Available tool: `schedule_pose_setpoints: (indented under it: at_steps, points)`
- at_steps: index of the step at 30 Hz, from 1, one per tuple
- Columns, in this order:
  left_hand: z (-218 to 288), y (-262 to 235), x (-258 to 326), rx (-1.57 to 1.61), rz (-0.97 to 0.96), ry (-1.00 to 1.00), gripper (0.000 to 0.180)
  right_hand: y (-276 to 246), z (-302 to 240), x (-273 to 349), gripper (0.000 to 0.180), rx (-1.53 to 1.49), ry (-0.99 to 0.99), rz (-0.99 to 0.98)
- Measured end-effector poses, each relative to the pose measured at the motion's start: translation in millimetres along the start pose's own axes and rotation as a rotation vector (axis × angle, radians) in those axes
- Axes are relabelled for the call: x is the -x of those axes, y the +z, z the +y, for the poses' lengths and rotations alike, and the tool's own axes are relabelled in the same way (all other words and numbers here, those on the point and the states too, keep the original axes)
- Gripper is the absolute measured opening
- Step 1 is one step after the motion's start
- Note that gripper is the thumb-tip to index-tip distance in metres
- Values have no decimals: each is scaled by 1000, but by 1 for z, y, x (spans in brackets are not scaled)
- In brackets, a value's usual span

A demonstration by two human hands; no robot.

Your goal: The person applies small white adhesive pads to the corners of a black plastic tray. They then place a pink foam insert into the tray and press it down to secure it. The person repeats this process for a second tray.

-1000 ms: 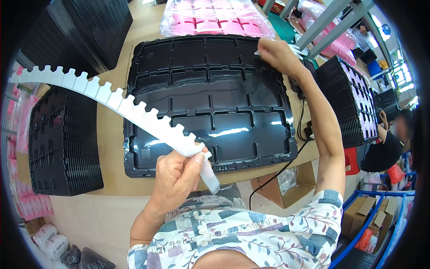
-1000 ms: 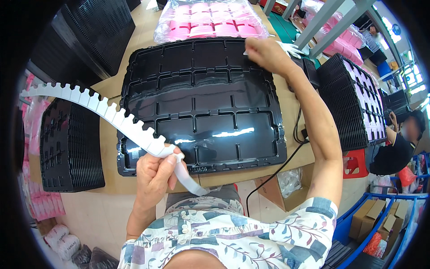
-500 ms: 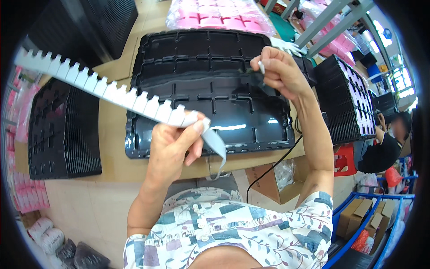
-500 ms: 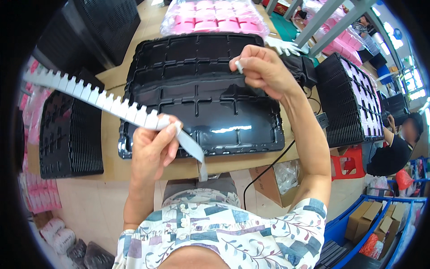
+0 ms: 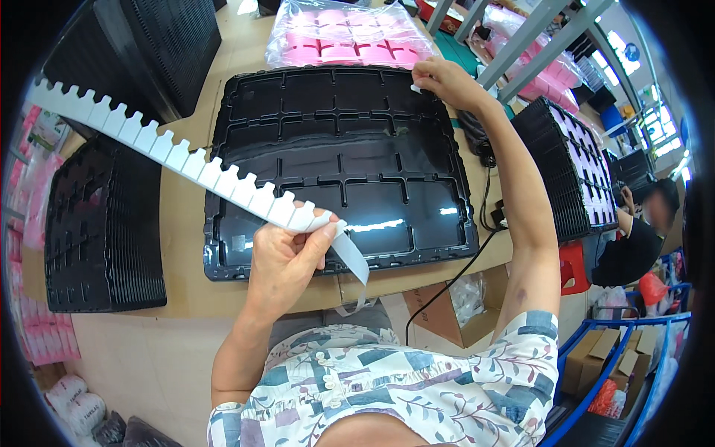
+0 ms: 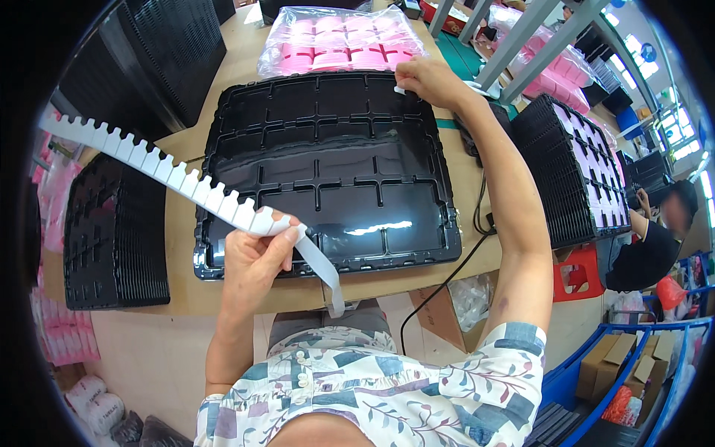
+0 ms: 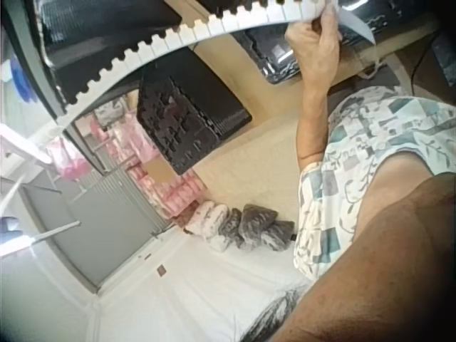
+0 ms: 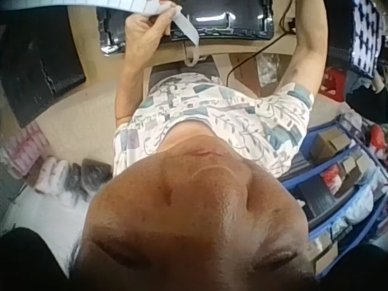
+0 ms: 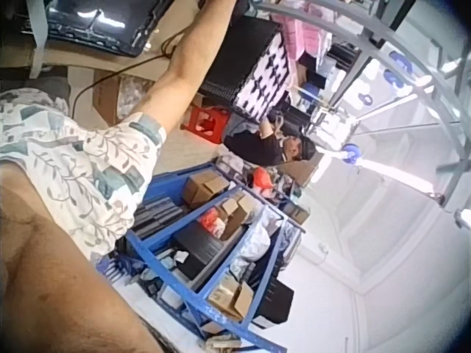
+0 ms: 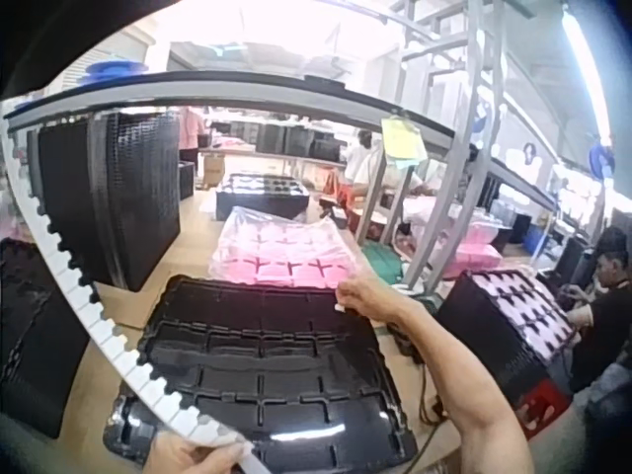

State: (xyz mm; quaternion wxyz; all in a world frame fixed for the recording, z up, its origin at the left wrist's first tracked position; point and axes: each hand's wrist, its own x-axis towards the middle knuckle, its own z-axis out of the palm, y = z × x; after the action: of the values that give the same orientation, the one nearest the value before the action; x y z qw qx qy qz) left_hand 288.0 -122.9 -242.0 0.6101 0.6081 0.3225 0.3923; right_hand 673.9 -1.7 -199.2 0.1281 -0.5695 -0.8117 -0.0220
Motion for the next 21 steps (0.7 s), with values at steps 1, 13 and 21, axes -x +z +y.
schedule_pose_setpoints:
  at_steps: [1, 13, 21]
  points:
    - [-1, -1, 1, -18, -9, 11, 12, 7, 6, -1, 15, 78, -17, 11]
    - [-3, -1, 5, 87, -1, 56, 10, 12, 4, 3, 24, -160, 162, -54]
    - [-4, -4, 5, 104, -12, 51, 10, 11, 19, -11, 19, -345, 245, -129]
